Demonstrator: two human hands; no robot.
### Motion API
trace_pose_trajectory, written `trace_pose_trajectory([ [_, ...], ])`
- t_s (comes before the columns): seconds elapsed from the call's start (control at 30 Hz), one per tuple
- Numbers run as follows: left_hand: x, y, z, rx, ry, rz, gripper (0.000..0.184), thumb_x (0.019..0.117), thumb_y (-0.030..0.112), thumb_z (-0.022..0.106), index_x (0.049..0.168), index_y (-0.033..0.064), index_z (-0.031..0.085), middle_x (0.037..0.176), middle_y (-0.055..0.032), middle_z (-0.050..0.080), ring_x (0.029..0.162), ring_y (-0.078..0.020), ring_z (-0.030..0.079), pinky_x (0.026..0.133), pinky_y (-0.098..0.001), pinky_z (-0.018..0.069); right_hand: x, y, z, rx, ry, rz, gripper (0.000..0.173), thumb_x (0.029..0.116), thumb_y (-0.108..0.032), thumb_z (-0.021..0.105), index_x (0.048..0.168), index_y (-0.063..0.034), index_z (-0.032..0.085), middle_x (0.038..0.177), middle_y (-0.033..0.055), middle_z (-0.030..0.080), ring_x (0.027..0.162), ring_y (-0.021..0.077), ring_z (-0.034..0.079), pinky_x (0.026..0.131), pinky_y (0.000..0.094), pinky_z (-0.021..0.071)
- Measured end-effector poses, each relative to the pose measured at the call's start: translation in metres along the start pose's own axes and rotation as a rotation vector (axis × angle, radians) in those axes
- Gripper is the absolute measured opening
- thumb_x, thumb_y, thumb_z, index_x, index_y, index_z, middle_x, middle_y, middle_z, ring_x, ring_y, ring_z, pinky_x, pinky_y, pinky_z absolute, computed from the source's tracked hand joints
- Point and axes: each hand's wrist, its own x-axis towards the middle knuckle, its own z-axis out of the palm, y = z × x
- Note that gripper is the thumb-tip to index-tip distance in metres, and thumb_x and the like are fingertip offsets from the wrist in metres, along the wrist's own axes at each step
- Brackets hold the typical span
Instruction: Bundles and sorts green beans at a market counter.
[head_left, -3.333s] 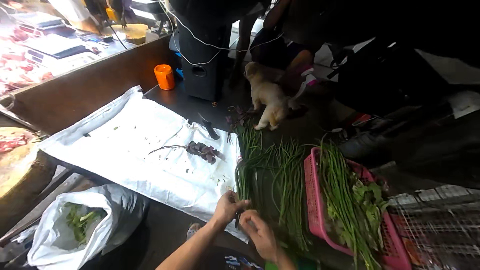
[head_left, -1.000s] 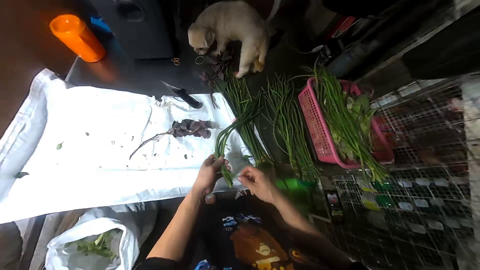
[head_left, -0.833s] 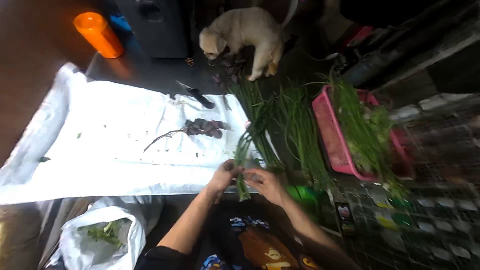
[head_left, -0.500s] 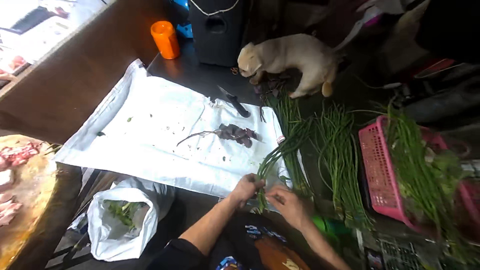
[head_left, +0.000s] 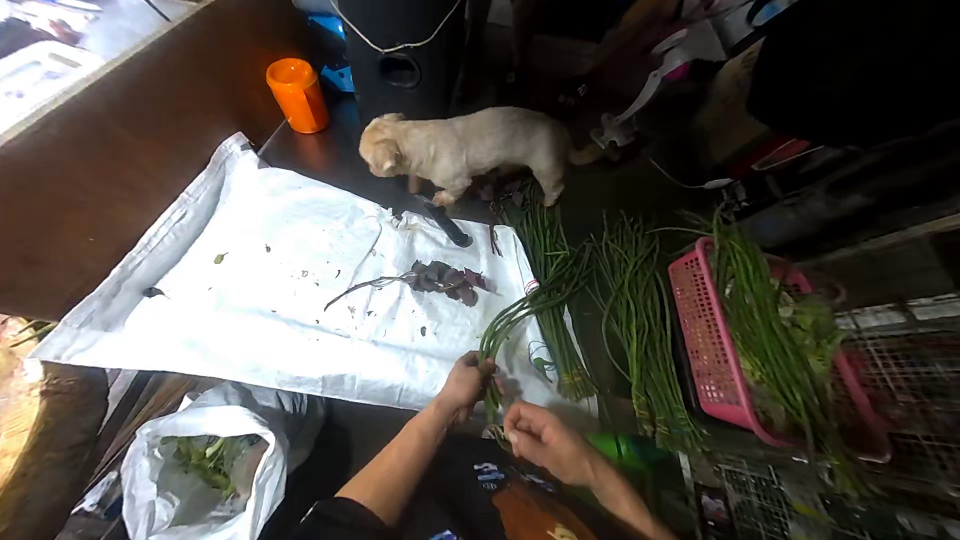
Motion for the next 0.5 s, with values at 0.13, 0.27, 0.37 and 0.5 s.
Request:
trace_pose_trajectory([
  [0.13, 0.001, 0.013, -0.003, -0.240, 0.013, -0.005, 0.022, 0.1111, 0.018, 0.042, 0.121, 0.0015, 0.052, 0.090, -0.0081, 0.064, 0.062, -0.0123, 0.062, 0.057, -0.0248, 0.0555, -0.008, 0.029, -0.007, -0.274, -0.067, 0.346, 0.027, 0.1022, -0.023, 0.058, 0.122, -0.0063, 0.065, 0.075, 0.0067, 0.058, 0.064, 0.0159, 0.055, 0.064, 0.0353, 0.0495],
  [0.27, -0.001, 0.025, -0.009, 0.044, -0.041, -0.026, 0.030, 0.1096, 0.031, 0.048, 0.122, 0.0051, 0.057, 0.079, 0.0004, 0.055, 0.050, -0.0042, 0.045, 0.045, -0.0172, 0.0408, -0.013, 0.035, -0.016, -0.187, 0.120, 0.385, 0.035, 0.1033, -0.017, 0.058, 0.137, -0.0076, 0.058, 0.100, 0.0097, 0.068, 0.073, 0.0174, 0.066, 0.068, 0.0355, 0.0586],
  [0.37, -0.008, 0.046, 0.003, 0.231, -0.192, 0.054, 0.030, 0.1079, 0.033, 0.052, 0.119, 0.0067, 0.059, 0.068, 0.0045, 0.048, 0.047, -0.0030, 0.040, 0.043, -0.0171, 0.0357, -0.001, 0.029, -0.027, -0.132, 0.251, 0.294, 0.038, 0.1014, -0.013, 0.058, 0.139, -0.0080, 0.058, 0.127, 0.0094, 0.067, 0.082, 0.0160, 0.070, 0.076, 0.0356, 0.0613],
  [0.5, -0.037, 0.109, 0.059, 0.386, -0.425, 0.348, 0.024, 0.1087, 0.029, 0.047, 0.112, 0.0070, 0.056, 0.066, 0.0053, 0.046, 0.049, -0.0027, 0.041, 0.046, -0.0176, 0.0377, 0.032, 0.035, -0.039, -0.449, 0.320, 0.260, 0.044, 0.1008, -0.015, 0.060, 0.144, -0.0062, 0.057, 0.148, 0.0163, 0.055, 0.124, 0.0264, 0.063, 0.107, 0.0417, 0.0515],
])
